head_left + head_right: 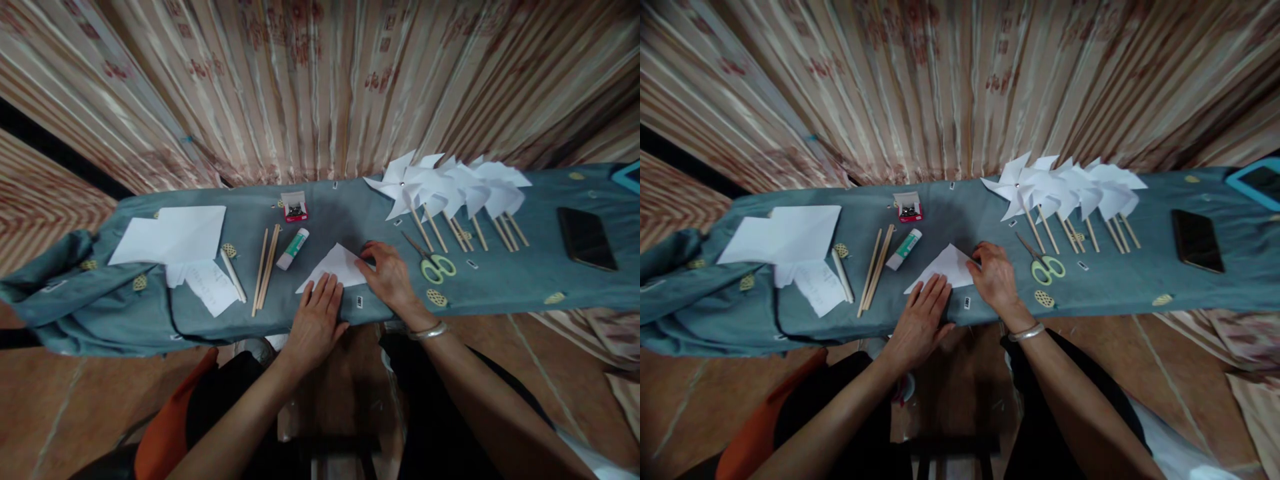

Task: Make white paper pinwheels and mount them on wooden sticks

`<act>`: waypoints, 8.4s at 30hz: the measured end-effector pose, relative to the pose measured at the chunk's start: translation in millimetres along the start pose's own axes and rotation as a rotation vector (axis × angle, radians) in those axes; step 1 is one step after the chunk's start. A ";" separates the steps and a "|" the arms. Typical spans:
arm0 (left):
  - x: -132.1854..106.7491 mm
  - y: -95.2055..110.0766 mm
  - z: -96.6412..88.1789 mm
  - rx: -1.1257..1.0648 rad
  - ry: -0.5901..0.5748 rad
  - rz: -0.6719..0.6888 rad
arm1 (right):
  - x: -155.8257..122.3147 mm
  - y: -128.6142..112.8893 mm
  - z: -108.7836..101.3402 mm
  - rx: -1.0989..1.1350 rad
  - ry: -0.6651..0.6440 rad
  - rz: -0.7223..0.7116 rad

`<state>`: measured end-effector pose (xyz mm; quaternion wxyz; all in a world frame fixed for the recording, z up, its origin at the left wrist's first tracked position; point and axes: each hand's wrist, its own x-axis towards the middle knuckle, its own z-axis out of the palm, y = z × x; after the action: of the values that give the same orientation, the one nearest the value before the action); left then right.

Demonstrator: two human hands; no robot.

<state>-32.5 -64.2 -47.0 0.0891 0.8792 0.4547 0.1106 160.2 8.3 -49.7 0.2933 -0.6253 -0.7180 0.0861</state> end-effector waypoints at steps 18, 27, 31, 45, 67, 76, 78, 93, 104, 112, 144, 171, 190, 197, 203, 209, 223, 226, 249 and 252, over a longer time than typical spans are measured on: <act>2.7 2.9 -3.6 0.086 -0.026 0.008 | -27.6 -21.9 -3.4 -0.141 -0.054 -0.044; -21.5 -9.2 -6.0 0.179 -0.020 -0.008 | -39.8 39.9 -20.9 -0.174 0.003 0.097; -45.1 -13.5 -6.3 0.242 0.008 -0.065 | -43.3 45.4 -22.7 -0.160 0.022 0.072; -57.9 -12.9 6.9 0.208 0.144 -0.076 | -37.9 25.9 -21.5 -0.082 -0.021 -0.010; 20.1 47.7 -34.3 0.029 0.555 0.087 | -45.3 -8.0 -94.1 -0.019 0.309 -0.277; 56.2 27.1 -22.6 0.036 0.359 0.105 | -61.5 -14.6 -75.3 -0.144 0.025 -0.359; 55.6 20.8 -19.1 0.027 0.349 0.103 | -60.3 -7.5 -79.6 -0.184 -0.026 -0.319; 2.8 0.8 -3.2 -0.012 0.326 0.008 | -66.6 16.3 -83.5 -0.372 -0.169 -0.313; -20.7 4.0 -5.6 -0.070 0.322 0.047 | -65.9 25.1 -68.9 -0.180 -0.252 -0.483; -4.7 3.6 -8.8 -0.085 0.241 -0.062 | -57.8 25.5 -67.1 0.072 -0.290 -0.339; 13.0 34.2 7.4 0.090 0.022 0.021 | -7.1 17.6 -40.2 0.065 -0.270 0.019; 13.5 30.9 14.0 0.151 -0.042 -0.003 | -34.0 0.3 -26.9 -0.156 -0.092 -0.166; -46.0 -17.3 -1.1 0.196 0.028 -0.003 | -57.4 33.4 -23.5 -0.153 0.035 0.047; -68.5 -17.6 -0.3 0.196 0.078 -0.068 | -59.2 33.6 -21.2 -0.165 0.035 0.044; -70.0 -11.6 4.2 0.185 0.111 -0.112 | -54.1 29.7 -27.5 -0.092 0.015 0.059; -70.4 -9.8 2.6 0.184 0.098 -0.111 | -42.2 14.3 -25.2 0.075 -0.088 0.038; -68.9 -8.3 -28.0 -0.667 0.226 -0.457 | 25.8 13.8 -55.8 0.795 0.048 0.177; -52.9 2.2 -51.2 -1.270 0.312 -0.709 | 24.8 -2.8 -57.8 0.974 0.021 0.167; 24.3 35.2 -69.1 -1.915 0.581 -0.975 | -4.0 72.5 -124.9 0.263 -0.027 0.201; 26.1 36.0 -65.9 -1.858 0.642 -0.952 | -11.0 84.9 -122.6 -0.127 -0.162 0.197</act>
<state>-7.9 -59.6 28.4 0.6289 0.1329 0.4895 0.5893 297.5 -14.7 4.8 0.1842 -0.7011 -0.6785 0.1191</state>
